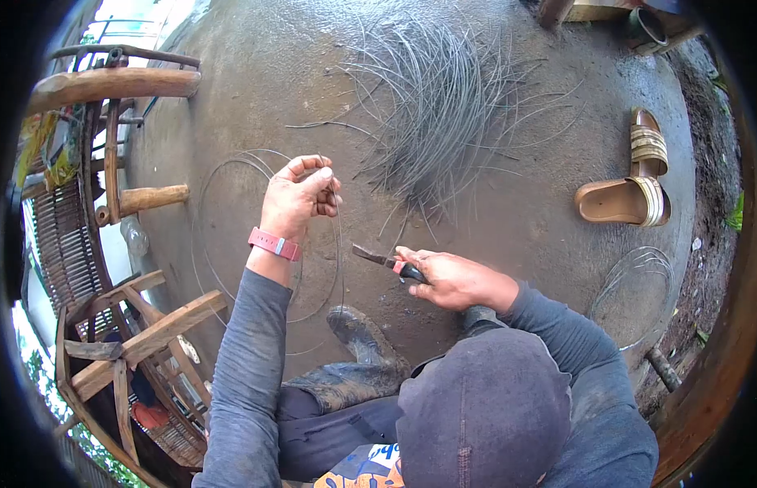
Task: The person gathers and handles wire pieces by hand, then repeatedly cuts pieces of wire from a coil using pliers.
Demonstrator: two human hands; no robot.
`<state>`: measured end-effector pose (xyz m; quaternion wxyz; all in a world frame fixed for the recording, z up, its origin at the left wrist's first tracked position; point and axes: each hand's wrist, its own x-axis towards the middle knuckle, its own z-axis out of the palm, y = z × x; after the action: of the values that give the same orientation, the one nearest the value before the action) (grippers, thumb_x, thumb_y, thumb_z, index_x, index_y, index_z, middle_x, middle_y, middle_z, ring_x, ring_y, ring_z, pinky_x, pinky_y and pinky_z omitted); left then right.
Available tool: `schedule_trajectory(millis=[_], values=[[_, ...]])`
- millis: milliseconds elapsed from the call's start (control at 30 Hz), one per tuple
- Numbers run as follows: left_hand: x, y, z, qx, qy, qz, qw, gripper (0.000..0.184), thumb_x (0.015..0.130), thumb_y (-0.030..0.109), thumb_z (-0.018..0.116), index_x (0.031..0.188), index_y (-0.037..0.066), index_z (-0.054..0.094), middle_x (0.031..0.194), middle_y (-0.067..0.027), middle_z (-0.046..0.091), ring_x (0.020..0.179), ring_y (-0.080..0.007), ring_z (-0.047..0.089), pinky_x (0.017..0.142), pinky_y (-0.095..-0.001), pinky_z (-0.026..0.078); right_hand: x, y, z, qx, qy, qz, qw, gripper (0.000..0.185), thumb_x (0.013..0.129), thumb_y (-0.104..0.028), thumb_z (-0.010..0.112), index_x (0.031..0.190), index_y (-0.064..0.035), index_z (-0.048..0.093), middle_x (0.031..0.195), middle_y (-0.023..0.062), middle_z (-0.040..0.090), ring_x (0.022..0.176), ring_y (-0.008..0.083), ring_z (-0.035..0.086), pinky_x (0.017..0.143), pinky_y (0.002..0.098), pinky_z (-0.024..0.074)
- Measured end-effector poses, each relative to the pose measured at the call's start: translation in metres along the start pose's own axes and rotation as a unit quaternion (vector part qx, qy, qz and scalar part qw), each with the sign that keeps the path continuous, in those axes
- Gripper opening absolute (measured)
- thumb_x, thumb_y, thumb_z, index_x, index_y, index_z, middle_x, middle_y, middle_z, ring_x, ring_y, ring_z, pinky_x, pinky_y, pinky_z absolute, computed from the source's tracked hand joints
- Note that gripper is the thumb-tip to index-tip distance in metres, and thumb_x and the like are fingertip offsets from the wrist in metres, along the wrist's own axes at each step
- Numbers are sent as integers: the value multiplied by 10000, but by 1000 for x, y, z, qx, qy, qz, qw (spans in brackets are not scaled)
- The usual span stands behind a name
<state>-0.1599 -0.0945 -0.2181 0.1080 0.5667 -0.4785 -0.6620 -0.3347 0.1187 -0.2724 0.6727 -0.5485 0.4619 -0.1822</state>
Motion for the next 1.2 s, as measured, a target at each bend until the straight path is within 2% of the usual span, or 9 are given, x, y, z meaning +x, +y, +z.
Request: schedule_trajectory(millis=[200,533,633,667,733,800,867,1000,1200], values=[[2,4,-5,-64,40,22,997,191,949,93,662,1118,41,587,862,-90,674,675,-195,691,542,-298,568,1,5,13,-56,17,-50,997,699,937,-187,598,1534,13,295,1522,232,408,1399,345,427,1167,396,363],[7,-4,-5,-82,68,34,994,269,967,84,636,1218,47,546,939,-86,657,754,-210,694,600,-328,577,0,3,8,-39,13,-38,998,564,919,-164,623,1440,-46,444,1284,204,590,1188,354,587,1020,434,463],[3,-12,0,-17,17,-42,999,349,981,163,643,1289,61,516,981,-75,656,831,-204,693,648,-348,578,1,7,-7,47,90,20,995,445,920,-122,629,1347,-87,507,1175,199,639,1106,333,632,955,422,486],[-2,-17,5,23,-33,-87,995,452,985,251,654,1362,70,482,1028,-73,665,889,-203,690,699,-357,576,1,12,-14,59,140,16,988,395,926,-118,625,1305,-86,519,1141,181,646,1087,295,636,939,403,484],[-12,-29,16,134,-151,-146,968,553,977,290,667,1426,64,436,1076,-85,675,933,-207,692,742,-360,576,3,31,-32,43,232,-5,972,345,927,-117,619,1259,-89,531,1079,156,648,1022,270,644,903,387,488],[-20,-42,24,134,-257,-225,930,603,967,269,683,1458,53,407,1095,-95,685,945,-214,699,768,-360,580,3,47,-55,46,283,-27,957,328,920,-112,618,1238,-90,540,1030,142,642,958,259,643,858,379,493],[-25,-46,31,48,-307,-279,909,538,947,201,703,1391,34,447,1012,-98,708,829,-216,719,731,-363,594,1,56,-77,53,313,21,948,315,918,-129,607,1215,-55,536,983,158,637,921,296,645,829,395,499],[-31,-46,40,40,-259,-248,933,282,956,156,674,1205,67,576,832,-33,652,606,-102,580,527,-255,463,-5,63,-99,-13,374,32,927,399,923,-165,593,1295,-39,525,1044,201,653,992,371,651,870,434,502],[-29,-44,44,56,-190,-193,961,160,953,123,650,1108,82,644,737,19,554,488,-37,377,417,-215,268,-1,69,-93,9,308,40,951,566,920,-193,609,1439,-31,453,1174,243,650,1092,361,647,970,409,488]])
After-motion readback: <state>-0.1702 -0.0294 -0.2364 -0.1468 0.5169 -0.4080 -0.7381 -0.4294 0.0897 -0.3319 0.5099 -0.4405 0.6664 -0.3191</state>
